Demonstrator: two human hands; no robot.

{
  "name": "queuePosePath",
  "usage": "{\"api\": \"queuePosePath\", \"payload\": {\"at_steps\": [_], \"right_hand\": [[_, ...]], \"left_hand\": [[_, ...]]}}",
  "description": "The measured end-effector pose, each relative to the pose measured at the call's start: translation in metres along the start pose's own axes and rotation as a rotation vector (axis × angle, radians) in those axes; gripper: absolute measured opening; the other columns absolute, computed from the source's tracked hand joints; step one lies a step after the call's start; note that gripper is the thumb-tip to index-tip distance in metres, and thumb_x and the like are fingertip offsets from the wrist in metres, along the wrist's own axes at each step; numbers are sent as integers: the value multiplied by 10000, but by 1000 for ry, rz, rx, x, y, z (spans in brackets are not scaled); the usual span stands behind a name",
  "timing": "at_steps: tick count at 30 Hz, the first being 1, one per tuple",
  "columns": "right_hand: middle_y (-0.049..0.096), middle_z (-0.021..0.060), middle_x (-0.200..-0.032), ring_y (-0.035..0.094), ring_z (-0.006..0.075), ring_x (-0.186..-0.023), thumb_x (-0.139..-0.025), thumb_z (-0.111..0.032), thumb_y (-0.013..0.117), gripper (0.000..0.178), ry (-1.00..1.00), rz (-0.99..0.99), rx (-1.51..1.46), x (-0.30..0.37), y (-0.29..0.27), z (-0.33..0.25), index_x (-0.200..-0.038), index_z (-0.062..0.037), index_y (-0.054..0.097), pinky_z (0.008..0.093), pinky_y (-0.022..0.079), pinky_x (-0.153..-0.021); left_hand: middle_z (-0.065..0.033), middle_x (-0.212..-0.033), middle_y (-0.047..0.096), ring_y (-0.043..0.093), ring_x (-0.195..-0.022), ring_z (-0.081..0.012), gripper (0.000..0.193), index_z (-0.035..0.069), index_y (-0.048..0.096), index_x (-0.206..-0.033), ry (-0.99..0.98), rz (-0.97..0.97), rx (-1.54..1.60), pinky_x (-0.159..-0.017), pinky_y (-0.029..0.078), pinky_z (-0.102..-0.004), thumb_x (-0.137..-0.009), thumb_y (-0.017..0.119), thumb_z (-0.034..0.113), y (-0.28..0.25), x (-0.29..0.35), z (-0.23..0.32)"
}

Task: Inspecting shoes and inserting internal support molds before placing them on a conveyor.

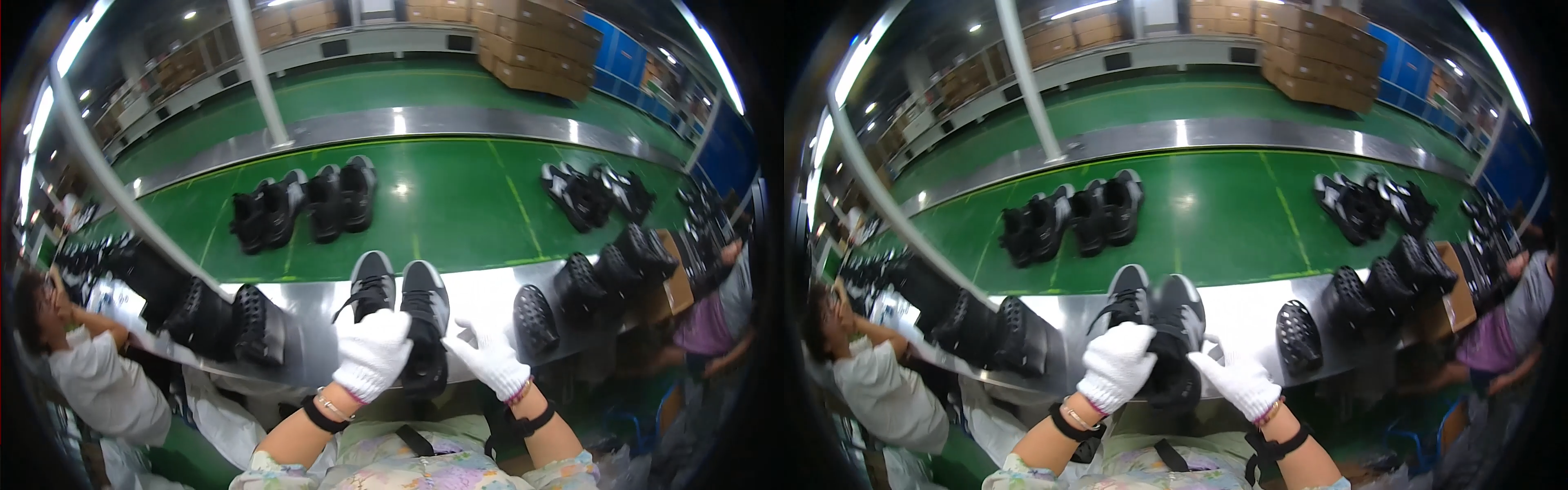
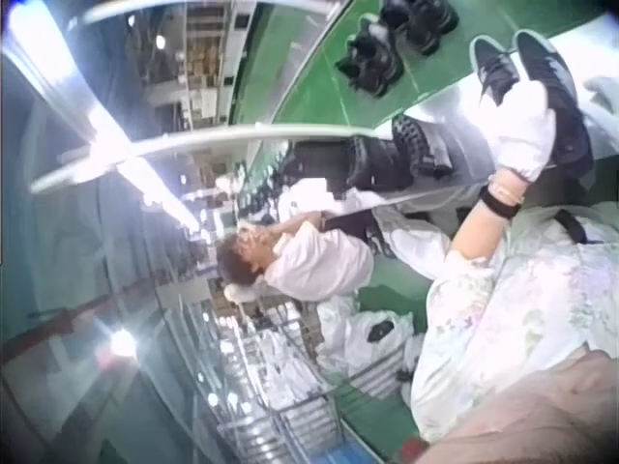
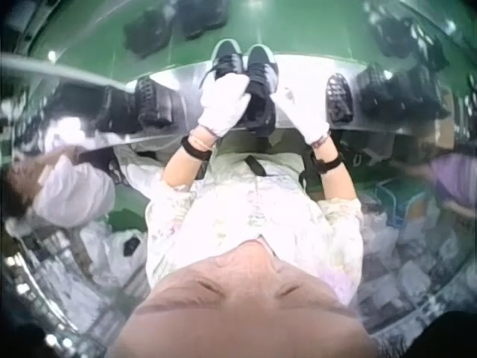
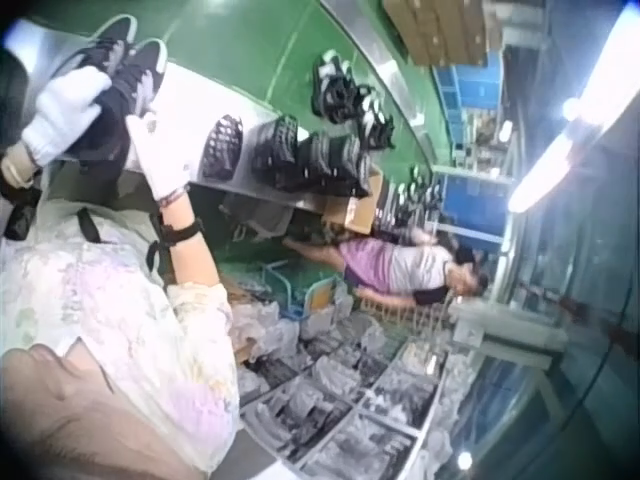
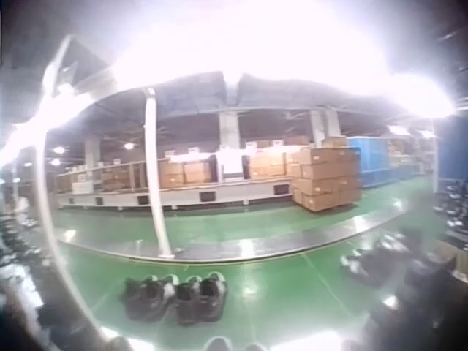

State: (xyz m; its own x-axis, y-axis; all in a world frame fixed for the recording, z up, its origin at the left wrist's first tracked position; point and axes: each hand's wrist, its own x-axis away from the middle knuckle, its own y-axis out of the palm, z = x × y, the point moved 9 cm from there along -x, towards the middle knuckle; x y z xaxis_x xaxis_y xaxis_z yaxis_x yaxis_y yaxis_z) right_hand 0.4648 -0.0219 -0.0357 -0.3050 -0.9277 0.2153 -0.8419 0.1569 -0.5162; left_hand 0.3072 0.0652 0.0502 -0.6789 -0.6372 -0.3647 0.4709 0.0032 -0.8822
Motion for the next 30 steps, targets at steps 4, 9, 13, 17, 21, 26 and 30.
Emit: {"api": "queuePosePath", "payload": {"at_steps": [4,9,13,17,21,26,30], "right_hand": [[691,213,-1046,696,383,-883,-856,-195,703,559,-260,163,387,-7,19,-42,-1373,-63,534,460,560,-802],[705,221,-1038,687,416,-966,-868,-138,674,454,-224,139,486,-55,-16,-62,-1315,-122,595,463,555,-837],[681,198,-1037,677,397,-963,-835,-52,685,372,-491,320,705,-36,-29,-133,-1202,-53,624,436,556,-833],[663,159,-957,665,349,-888,-812,-25,728,289,-819,88,157,1,60,-228,-1092,-63,665,407,550,-794],[671,185,-907,674,378,-844,-842,-216,714,306,-806,-192,170,-2,193,-272,-1107,-74,654,453,551,-748],[640,212,-976,663,391,-928,-796,-240,738,369,-680,-211,433,-31,252,-280,-1093,-48,630,463,553,-787],[644,220,-1006,666,388,-931,-772,-206,771,369,-597,-342,404,-29,240,-282,-1059,-25,625,458,548,-803]], "left_hand": [[-126,-861,636,635,-794,-333,208,96,616,-961,91,94,135,-717,515,-446,-807,726,182,-20,8,12],[-138,-1131,657,627,-1059,-354,550,26,596,-1279,51,534,21,-926,502,-458,-784,813,134,-94,77,-18],[-243,-1317,546,557,-1194,-414,746,-34,488,-1385,-336,762,-228,-1033,459,-477,-747,847,114,-132,148,-95],[-292,-1477,395,434,-1339,-459,994,-42,298,-1514,-712,618,-83,-1149,365,-502,-748,866,237,-101,180,-173],[-302,-1480,390,431,-1351,-454,995,-39,285,-1520,-730,657,74,-1158,361,-476,-754,857,235,-72,189,-201],[-286,-1478,404,428,-1361,-442,967,-52,285,-1517,-641,649,5,-1155,367,-460,-754,829,186,-72,193,-200],[-249,-1443,473,486,-1322,-421,814,-38,397,-1470,-606,671,55,-1120,413,-450,-774,790,117,-99,203,-184]]}}
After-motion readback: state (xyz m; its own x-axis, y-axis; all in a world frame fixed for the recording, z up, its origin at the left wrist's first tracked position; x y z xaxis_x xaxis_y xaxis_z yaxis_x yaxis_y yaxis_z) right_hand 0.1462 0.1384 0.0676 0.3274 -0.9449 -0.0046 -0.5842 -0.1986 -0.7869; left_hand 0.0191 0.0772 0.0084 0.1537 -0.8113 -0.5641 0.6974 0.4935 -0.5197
